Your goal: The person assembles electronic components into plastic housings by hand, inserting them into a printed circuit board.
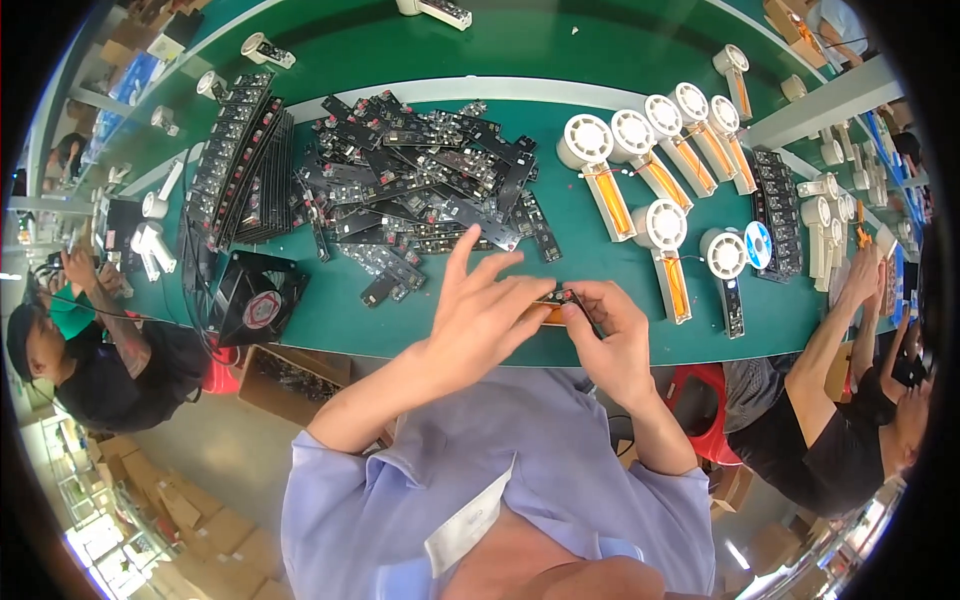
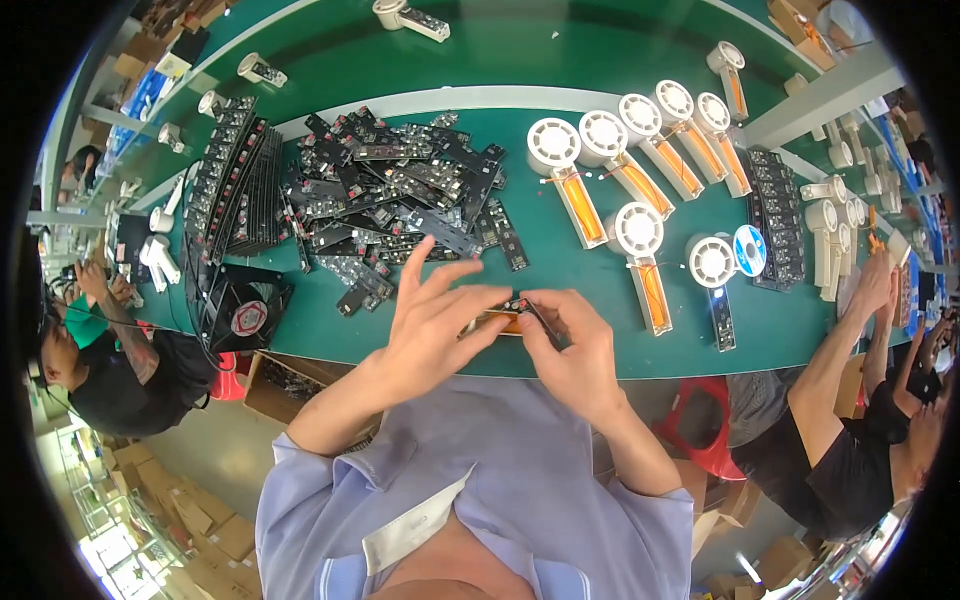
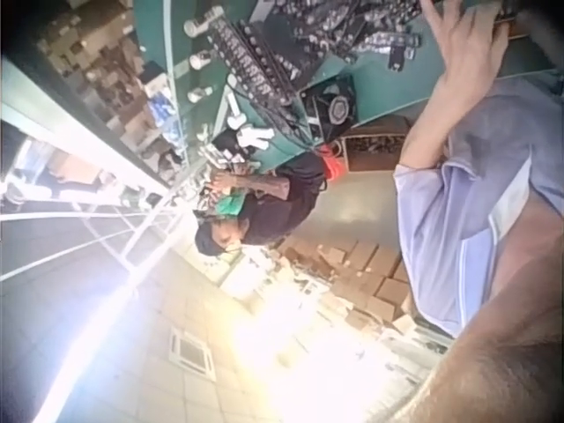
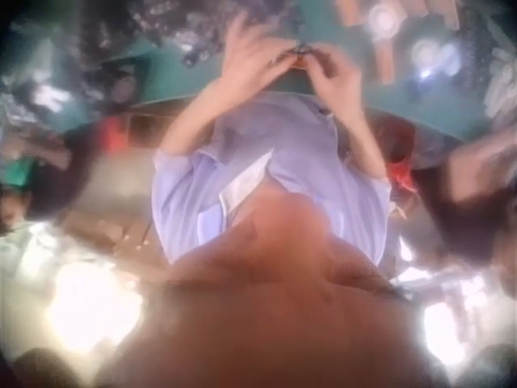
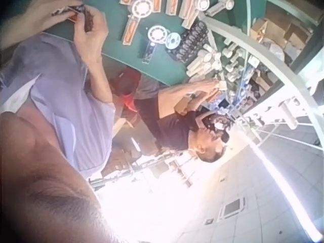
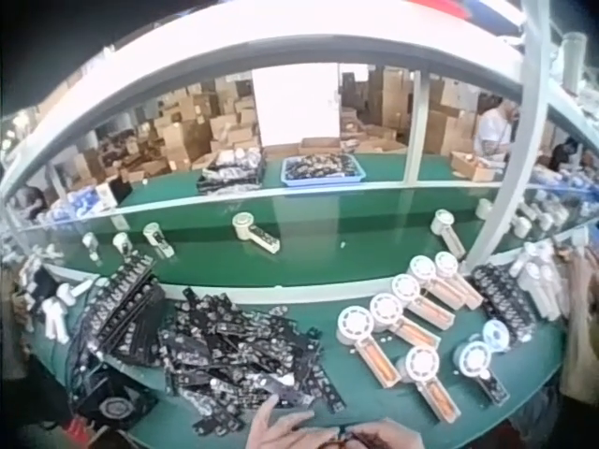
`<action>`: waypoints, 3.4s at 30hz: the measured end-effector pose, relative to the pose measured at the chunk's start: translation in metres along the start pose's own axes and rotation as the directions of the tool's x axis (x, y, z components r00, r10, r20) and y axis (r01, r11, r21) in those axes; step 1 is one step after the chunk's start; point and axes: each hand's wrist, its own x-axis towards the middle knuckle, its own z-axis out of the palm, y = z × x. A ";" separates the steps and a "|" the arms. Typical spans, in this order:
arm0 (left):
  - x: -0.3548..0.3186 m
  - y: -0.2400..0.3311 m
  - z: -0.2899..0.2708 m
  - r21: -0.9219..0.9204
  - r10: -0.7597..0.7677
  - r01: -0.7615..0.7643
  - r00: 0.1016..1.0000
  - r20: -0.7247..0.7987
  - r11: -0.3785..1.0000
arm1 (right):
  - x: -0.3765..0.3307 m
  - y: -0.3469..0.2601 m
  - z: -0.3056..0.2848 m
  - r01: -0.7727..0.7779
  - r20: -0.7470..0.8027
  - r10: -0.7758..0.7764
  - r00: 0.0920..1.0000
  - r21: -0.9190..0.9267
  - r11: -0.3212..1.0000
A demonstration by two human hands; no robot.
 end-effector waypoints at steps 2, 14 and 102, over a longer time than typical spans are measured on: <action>-0.005 -0.004 0.007 -0.078 -0.033 0.035 0.999 0.024 0.996 | 0.001 0.000 0.003 0.055 -0.027 -0.056 0.998 -0.050 0.997; -0.004 0.016 0.008 -0.063 -0.191 0.185 0.974 -0.123 0.981 | -0.001 -0.013 0.007 0.211 -0.070 -0.246 0.967 -0.325 0.922; -0.005 0.002 0.032 0.280 0.188 -0.118 0.953 -0.237 0.953 | -0.003 -0.010 0.019 0.376 -0.027 -0.471 0.882 -0.565 0.735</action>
